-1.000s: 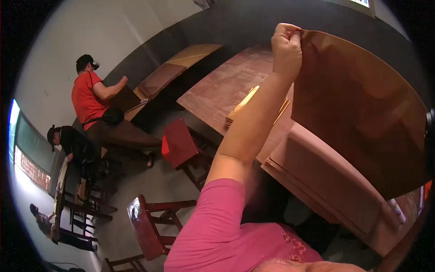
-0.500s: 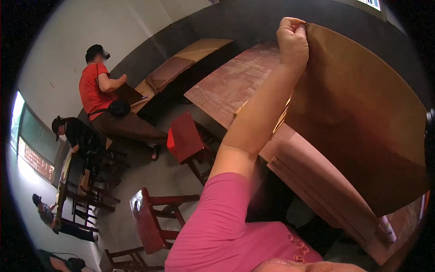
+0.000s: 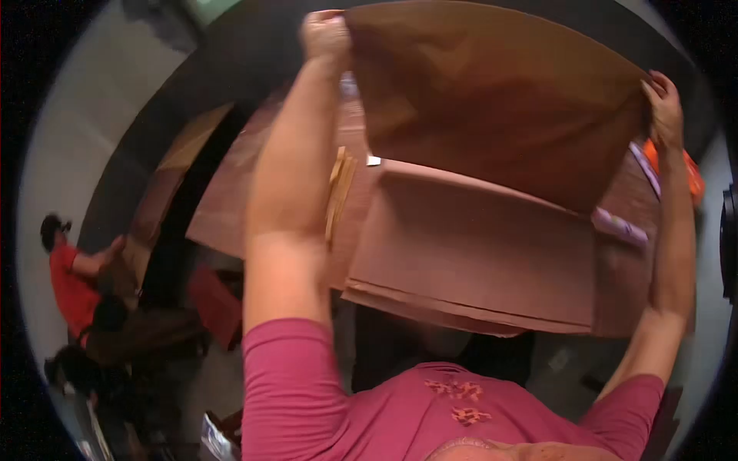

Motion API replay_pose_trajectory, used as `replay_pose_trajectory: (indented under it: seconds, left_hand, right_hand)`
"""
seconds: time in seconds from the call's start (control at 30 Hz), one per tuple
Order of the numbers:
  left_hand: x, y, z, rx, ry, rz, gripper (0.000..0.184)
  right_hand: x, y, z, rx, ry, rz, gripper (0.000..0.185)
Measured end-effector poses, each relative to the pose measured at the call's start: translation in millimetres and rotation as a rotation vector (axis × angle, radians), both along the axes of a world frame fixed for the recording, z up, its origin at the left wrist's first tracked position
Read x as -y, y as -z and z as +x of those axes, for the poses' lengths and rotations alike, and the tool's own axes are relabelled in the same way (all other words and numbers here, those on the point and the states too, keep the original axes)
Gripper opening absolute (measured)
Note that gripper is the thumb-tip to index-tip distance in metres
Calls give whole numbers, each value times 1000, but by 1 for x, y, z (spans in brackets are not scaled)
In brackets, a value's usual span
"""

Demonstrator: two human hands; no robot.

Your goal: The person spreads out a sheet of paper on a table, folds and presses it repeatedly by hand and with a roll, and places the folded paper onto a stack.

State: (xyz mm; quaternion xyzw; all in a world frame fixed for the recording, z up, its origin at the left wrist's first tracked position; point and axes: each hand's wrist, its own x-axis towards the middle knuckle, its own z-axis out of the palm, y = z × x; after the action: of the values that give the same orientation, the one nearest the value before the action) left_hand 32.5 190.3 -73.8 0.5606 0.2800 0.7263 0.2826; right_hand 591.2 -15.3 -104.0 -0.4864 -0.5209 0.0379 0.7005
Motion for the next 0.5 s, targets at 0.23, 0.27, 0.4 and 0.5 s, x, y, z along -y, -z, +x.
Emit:
replay_pose_trajectory:
  seconds: [0.23, 0.27, 0.4, 0.5]
  left_hand:
    - [77, 3, -43, -65, 146, 50, 12]
    - [96, 15, -49, 101, 273, -58, 11]
    - [140, 114, -99, -63, 449, -85, 8]
    - [188, 167, -108, -90, 529, -239, 8]
  right_hand:
    - [125, -3, -104, 57, -293, 93, 40]
    - [126, 18, -99, 36, -153, 90, 39]
    - [170, 107, -104, 76, -145, 44, 39]
    - [207, 165, -121, -126, -285, -122, 40]
